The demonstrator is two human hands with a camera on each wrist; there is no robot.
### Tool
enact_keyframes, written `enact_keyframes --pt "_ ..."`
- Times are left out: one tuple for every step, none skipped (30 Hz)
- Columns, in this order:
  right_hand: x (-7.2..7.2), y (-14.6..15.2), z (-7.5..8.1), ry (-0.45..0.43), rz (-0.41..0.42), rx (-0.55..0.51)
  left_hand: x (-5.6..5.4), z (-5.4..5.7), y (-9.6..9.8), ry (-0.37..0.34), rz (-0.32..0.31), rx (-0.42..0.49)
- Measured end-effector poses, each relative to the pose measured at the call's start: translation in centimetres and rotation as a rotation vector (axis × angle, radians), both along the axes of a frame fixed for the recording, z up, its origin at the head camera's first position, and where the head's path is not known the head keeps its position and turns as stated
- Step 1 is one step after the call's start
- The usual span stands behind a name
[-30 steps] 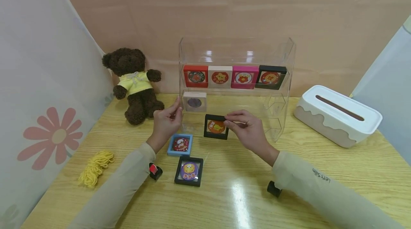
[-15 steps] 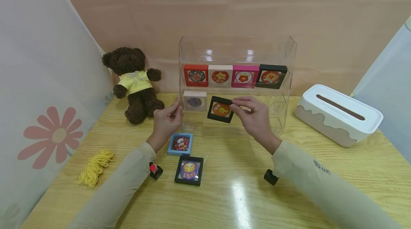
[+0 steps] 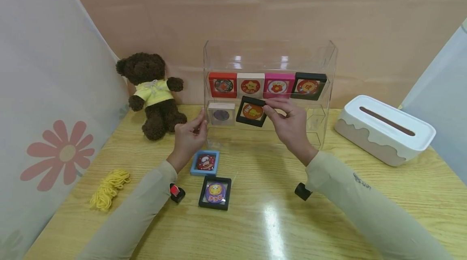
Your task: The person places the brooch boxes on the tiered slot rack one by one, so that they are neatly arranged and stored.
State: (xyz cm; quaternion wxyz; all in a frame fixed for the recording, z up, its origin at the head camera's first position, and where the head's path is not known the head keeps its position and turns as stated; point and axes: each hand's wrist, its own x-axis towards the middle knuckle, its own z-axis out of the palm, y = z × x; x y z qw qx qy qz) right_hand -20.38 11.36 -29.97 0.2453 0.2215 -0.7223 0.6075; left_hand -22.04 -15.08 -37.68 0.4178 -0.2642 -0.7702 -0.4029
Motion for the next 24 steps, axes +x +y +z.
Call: enact_keyframes --pt "-0.1 0.0 0.1 0.001 0.004 -0.011 0.0 0.0 0.0 -0.001 0.001 0.0" --pt "-0.1 -0.1 0.1 0.0 0.005 -0.02 0.0 -0.1 -0.1 -0.004 0.0 -0.001" --pt "-0.2 -0.1 0.2 0.0 0.007 -0.028 -0.1 -0.1 -0.1 -0.006 0.0 0.0" --pt "-0.4 -0.2 0.2 0.0 0.006 -0.036 -0.1 -0.2 -0.1 -0.008 0.002 0.001" --pt "-0.5 -0.2 0.2 0.002 0.004 -0.042 -0.1 -0.2 -0.1 -0.01 0.003 0.001" --pt "-0.6 -0.2 0.1 0.007 0.004 -0.044 -0.2 -0.2 -0.1 -0.011 0.002 0.002" --pt "-0.8 -0.3 0.1 0.012 0.002 -0.044 -0.2 -0.2 -0.1 -0.013 0.001 0.004" --pt "-1.1 -0.2 -0.1 0.017 0.004 -0.047 -0.2 -0.2 -0.1 -0.015 -0.001 0.007" --pt "-1.4 -0.2 -0.4 0.021 0.007 -0.051 -0.1 -0.2 -0.1 -0.015 -0.002 0.009" --pt "-1.8 -0.2 -0.7 0.023 0.01 -0.056 -0.1 -0.2 -0.1 -0.016 -0.003 0.011" --pt "-2.1 -0.2 -1.0 0.026 0.012 -0.061 -0.1 -0.2 -0.1 -0.017 -0.003 0.012" --pt "-2.5 -0.1 -1.3 0.028 0.013 -0.065 -0.1 -0.2 -0.1 -0.019 -0.006 0.014" --pt "-2.8 -0.1 -1.7 0.03 0.011 -0.069 0.0 -0.2 -0.1 -0.02 -0.007 0.015" --pt "-3.1 -0.1 -2.0 0.033 0.01 -0.071 0.0 -0.2 -0.1 -0.02 -0.008 0.016" --pt "-3.3 -0.1 -2.2 0.033 0.005 -0.073 -0.1 -0.2 -0.1 -0.018 -0.007 0.015" --pt "-3.4 -0.1 -2.3 0.033 -0.003 -0.069 -0.1 -0.2 -0.1 -0.016 -0.008 0.015" --pt "-3.5 -0.1 -2.4 0.031 -0.009 -0.068 -0.1 -0.2 -0.1 -0.014 -0.009 0.014" --pt "-3.6 -0.2 -2.5 0.028 -0.013 -0.067 -0.1 -0.2 -0.1 -0.013 -0.01 0.012" --pt "-3.6 -0.2 -2.6 0.024 -0.016 -0.065 -0.1 -0.2 -0.1 -0.011 -0.01 0.011" --pt "-3.7 -0.2 -2.7 0.018 -0.022 -0.059 -0.1 -0.3 -0.1 -0.008 -0.009 0.01" --pt "-3.7 -0.3 -2.7 0.013 -0.028 -0.054 -0.1 -0.3 -0.1 -0.008 -0.008 0.008" --pt "-3.7 -0.3 -2.8 0.005 -0.036 -0.043 -0.1 -0.3 -0.1 -0.008 -0.009 0.007" --pt "-3.8 -0.3 -2.9 -0.007 -0.04 -0.035 -0.1 -0.3 -0.1 -0.008 -0.01 0.007" --pt "-3.8 -0.3 -3.0 -0.017 -0.045 -0.026 -0.2 -0.3 -0.2 -0.007 -0.009 0.007"
